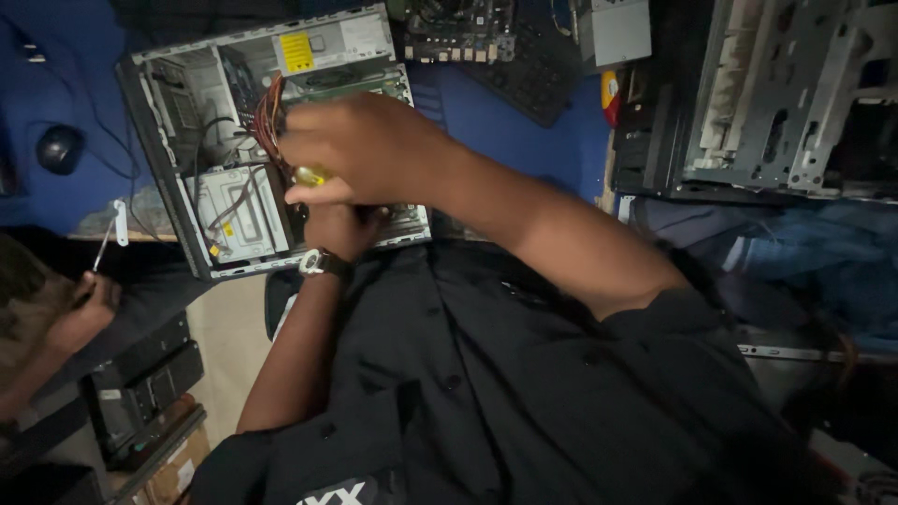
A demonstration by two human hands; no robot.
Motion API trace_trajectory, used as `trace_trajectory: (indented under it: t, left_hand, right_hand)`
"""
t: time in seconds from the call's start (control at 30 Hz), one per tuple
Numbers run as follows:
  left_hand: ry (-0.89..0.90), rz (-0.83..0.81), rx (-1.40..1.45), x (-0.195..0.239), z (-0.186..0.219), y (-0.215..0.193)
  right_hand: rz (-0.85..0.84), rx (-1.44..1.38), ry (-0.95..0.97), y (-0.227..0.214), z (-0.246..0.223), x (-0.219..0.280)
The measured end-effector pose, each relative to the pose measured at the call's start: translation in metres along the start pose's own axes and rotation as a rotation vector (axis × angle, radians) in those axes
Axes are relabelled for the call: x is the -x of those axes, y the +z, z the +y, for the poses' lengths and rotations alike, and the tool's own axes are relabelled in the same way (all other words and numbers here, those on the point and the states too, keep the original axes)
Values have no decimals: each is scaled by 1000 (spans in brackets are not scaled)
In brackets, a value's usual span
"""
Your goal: The person uses a screwdriver to remove screws from a computer power supply unit and then installs it into a computer case. The person secures the power supply inside the case by tightening screws.
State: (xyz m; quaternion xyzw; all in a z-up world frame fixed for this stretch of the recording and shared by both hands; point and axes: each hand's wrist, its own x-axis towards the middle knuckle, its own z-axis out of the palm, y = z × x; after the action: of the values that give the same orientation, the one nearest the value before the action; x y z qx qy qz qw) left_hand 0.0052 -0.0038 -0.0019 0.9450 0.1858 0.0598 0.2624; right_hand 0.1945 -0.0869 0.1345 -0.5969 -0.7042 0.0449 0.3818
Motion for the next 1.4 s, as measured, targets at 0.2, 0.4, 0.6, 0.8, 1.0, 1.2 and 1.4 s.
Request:
trace_trajectory:
  t: [0.2, 0.4, 0.6, 0.8, 1.0, 1.2, 1.4]
  left_hand:
    - [-38, -71, 128, -8, 6, -13]
    - [-208, 211, 225, -4, 2, -6]
    - [37, -162, 4, -30, -19, -22]
    - [215, 33, 405, -28, -6, -36]
    - [341, 160, 411, -40, -4, -19]
    - [483, -20, 603, -58, -7, -52]
    - [374, 92, 621, -46, 24, -81]
  right_hand:
    - [134, 381, 166, 12, -15, -8]
    - [10, 575, 430, 17, -52, -28]
    - [18, 592, 98, -7, -67, -7]
    - [-255, 662, 455, 8, -57, -20]
    - [-490, 671, 612, -10, -63, -26]
    - [-121, 604, 286, -27, -87, -16]
    - [-428, 818, 761, -15, -72, -20]
